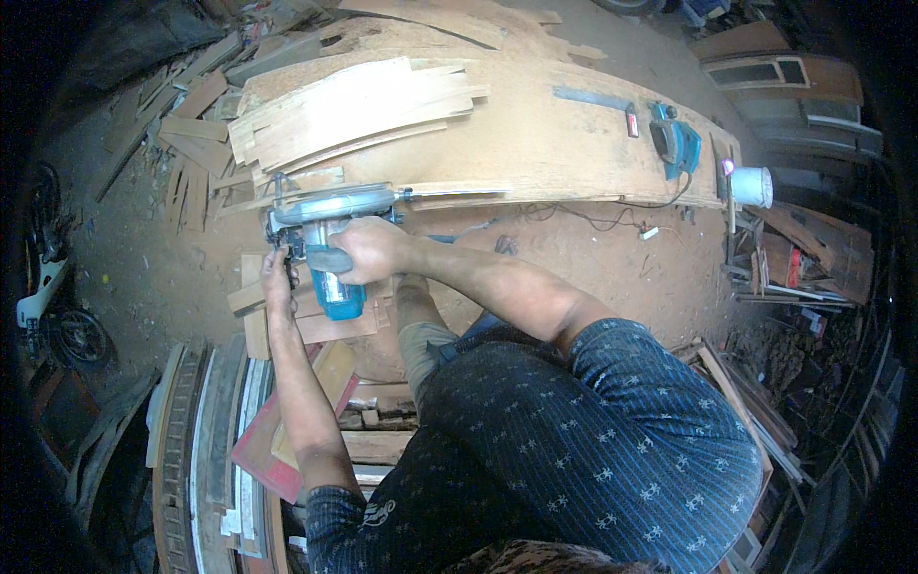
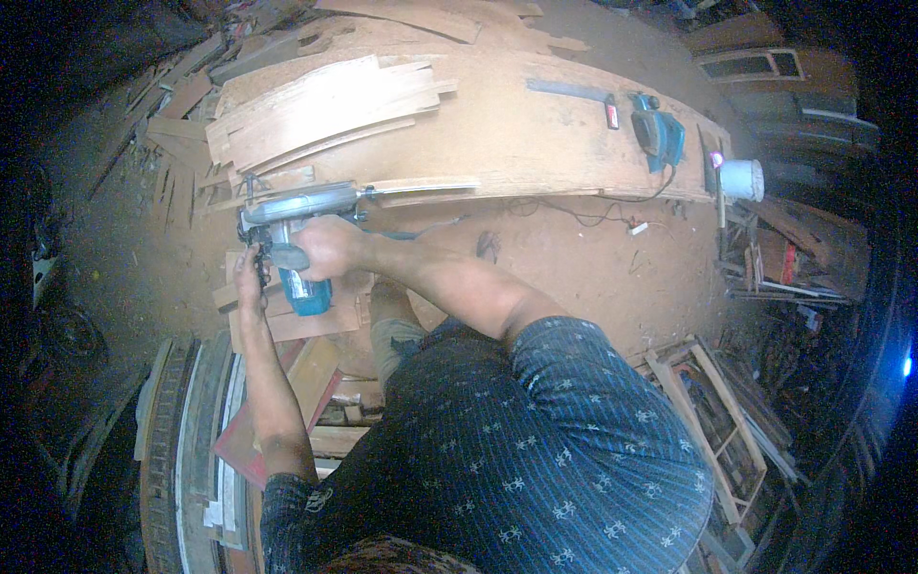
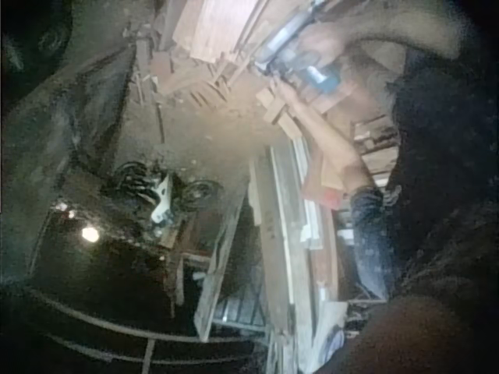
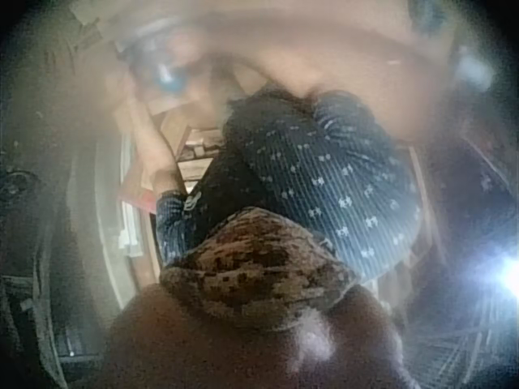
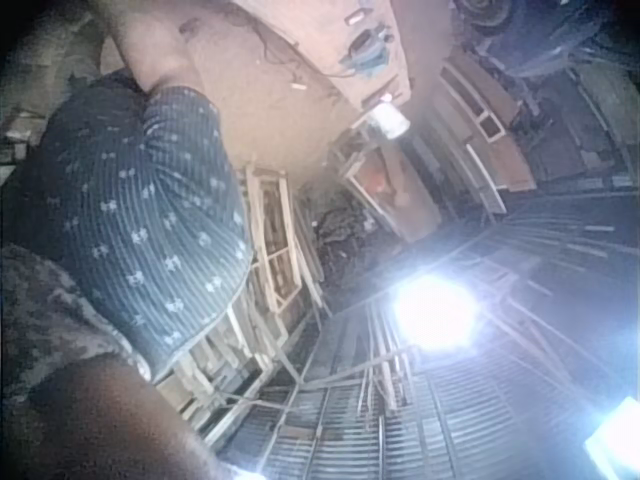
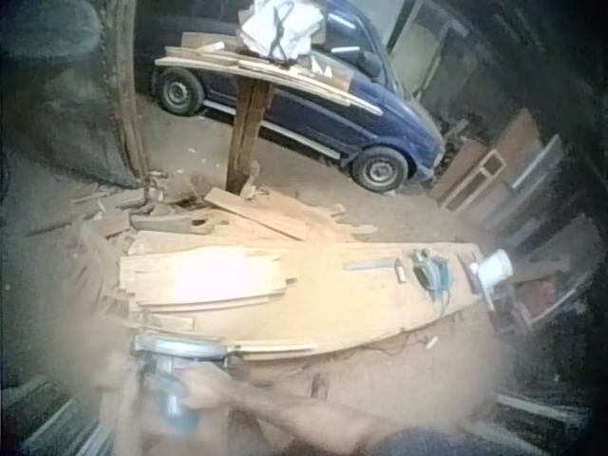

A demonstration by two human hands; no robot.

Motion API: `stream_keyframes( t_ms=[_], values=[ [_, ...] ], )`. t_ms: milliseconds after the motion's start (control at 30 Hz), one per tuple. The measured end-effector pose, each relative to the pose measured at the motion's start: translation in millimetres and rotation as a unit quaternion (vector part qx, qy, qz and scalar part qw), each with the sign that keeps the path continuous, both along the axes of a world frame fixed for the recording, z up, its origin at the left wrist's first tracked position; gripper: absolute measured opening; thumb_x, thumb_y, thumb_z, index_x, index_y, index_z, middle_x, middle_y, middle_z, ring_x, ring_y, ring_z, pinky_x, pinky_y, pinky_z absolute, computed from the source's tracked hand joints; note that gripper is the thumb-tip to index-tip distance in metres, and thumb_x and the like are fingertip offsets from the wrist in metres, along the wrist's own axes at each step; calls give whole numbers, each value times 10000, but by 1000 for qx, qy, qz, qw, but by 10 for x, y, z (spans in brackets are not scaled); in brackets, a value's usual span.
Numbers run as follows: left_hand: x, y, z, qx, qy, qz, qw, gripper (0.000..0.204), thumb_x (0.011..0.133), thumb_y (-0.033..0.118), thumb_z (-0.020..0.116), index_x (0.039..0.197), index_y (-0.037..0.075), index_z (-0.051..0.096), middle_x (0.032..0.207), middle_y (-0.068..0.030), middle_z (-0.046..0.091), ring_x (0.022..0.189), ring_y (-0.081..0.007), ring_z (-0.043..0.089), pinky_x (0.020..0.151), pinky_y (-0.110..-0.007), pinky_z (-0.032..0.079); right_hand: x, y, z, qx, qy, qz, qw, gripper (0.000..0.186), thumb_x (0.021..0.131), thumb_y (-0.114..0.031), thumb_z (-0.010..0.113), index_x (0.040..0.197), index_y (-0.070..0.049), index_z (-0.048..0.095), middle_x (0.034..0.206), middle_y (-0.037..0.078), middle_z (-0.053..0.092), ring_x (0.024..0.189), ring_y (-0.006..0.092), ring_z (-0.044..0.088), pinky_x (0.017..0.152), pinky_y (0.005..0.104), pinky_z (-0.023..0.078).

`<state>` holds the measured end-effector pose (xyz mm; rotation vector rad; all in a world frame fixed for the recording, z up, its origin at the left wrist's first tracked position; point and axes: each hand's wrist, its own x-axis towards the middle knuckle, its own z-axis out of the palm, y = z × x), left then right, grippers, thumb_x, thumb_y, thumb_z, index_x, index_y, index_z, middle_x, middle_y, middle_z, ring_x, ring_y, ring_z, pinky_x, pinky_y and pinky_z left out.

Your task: The person measures and marks wooden planks with a square ruler and pencil. They then use a circular saw to cut the planks into smaller pieces on a workbench. The person handles the wood pieces and the saw repeatedly to complete the cuts.

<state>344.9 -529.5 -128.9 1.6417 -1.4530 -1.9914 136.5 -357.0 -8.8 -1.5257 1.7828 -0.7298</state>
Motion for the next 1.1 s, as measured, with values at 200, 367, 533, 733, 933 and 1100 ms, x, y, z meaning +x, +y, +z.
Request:
stream_keyframes(
  t_ms=[200,367,533,733,933,1100],
  values=[
    [35,-56,12,-5,-13,7,1000,172,971,292,649,988,122,631,682,50,527,517,-50,472,438,-219,348,32,-75,-4,16,-3,3,1000,362,700,-339,754,845,-14,686,787,248,690,793,434,692,740,520,557],
    [74,-66,8,-10,-4,-8,1000,163,971,291,640,949,131,621,668,42,525,517,-53,472,438,-218,344,46,-65,-18,0,-21,1,1000,371,706,-344,756,832,-3,685,788,256,689,797,433,694,746,520,557],
    [124,-148,8,-15,-15,19,1000,174,964,303,641,923,138,605,651,35,520,512,-54,474,438,-218,347,122,-200,-61,-12,-6,11,1000,393,711,-363,763,837,2,692,786,264,691,792,434,697,753,518,560],
    [314,-388,17,-10,-24,20,999,195,956,316,646,899,140,584,657,20,545,483,-59,465,407,-229,335,249,-455,-35,17,-31,7,999,381,728,-380,750,840,-18,713,811,262,697,806,436,696,758,513,567],
    [423,-534,184,-10,-13,56,998,183,946,298,649,873,136,603,669,18,557,472,-68,458,401,-238,321,325,-641,17,12,-41,10,999,391,735,-398,741,911,-48,730,835,247,709,813,429,701,772,512,571],
    [263,16,715,-90,-44,70,993,162,942,286,654,877,142,622,661,51,519,517,-51,460,451,-239,336,76,-82,511,28,-43,27,998,489,735,-425,748,1017,-27,720,835,257,705,834,412,708,774,506,568]
  ],
)
